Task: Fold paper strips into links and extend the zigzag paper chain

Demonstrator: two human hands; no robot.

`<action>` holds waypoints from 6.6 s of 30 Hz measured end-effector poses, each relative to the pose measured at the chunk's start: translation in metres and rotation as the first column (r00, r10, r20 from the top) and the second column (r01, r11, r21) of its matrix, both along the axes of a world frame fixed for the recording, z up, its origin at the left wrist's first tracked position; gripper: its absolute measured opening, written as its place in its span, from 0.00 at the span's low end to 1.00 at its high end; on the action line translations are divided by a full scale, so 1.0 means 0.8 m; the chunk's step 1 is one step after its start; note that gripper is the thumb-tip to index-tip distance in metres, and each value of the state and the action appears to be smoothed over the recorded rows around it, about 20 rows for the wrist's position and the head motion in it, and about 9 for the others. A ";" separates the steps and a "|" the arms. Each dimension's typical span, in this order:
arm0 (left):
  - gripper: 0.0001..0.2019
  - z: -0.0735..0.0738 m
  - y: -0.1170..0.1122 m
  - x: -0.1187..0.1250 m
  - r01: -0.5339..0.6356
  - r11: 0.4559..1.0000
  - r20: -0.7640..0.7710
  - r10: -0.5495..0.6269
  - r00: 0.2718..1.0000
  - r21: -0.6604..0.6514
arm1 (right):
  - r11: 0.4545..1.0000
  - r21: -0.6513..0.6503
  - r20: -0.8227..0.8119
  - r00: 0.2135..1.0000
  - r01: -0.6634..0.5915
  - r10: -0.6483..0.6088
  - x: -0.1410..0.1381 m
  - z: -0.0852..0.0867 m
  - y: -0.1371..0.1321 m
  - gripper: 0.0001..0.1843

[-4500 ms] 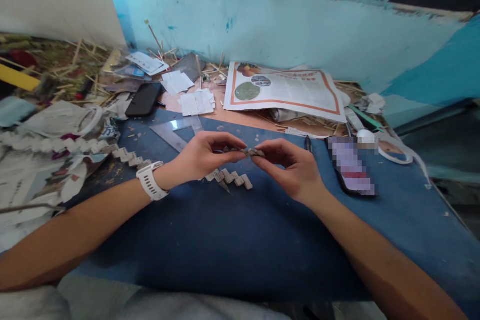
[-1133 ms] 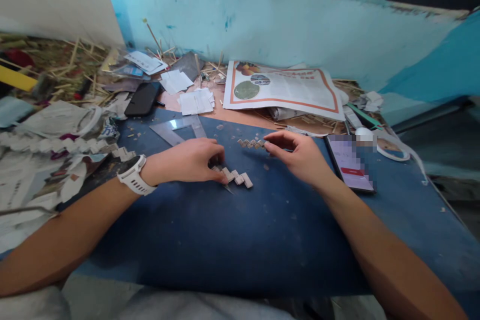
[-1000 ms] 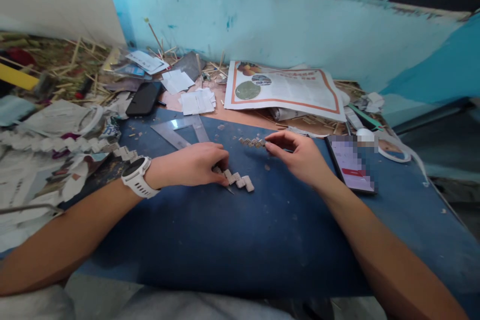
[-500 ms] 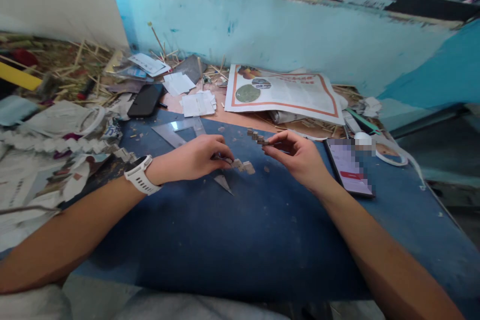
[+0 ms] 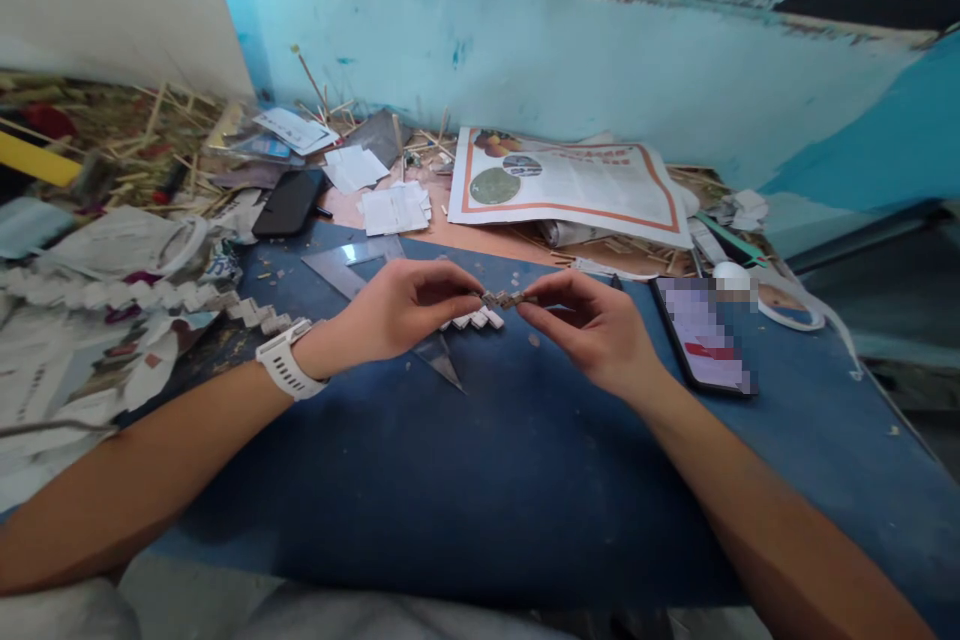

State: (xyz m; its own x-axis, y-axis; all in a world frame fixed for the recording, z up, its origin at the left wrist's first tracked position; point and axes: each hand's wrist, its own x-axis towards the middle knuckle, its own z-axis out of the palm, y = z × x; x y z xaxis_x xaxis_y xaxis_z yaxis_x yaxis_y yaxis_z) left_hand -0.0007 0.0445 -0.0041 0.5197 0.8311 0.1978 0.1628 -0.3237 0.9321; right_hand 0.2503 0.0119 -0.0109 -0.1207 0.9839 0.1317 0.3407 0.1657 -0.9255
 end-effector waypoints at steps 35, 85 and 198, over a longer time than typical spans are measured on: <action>0.28 -0.035 0.096 -0.062 0.024 0.925 -0.778 0.304 0.549 0.378 | 0.967 0.139 0.274 0.930 0.212 -0.243 0.033 -0.024 0.039 0.15; 0.12 -0.027 0.018 -0.010 0.114 0.832 -0.408 0.143 0.902 0.544 | 0.962 0.156 0.529 0.842 -0.223 0.109 -0.012 -0.036 0.001 0.07; 0.11 -0.001 0.000 0.004 -0.088 0.991 0.028 0.092 0.995 -0.101 | 0.999 -0.024 -0.106 0.994 0.022 -0.025 -0.006 -0.006 0.000 0.29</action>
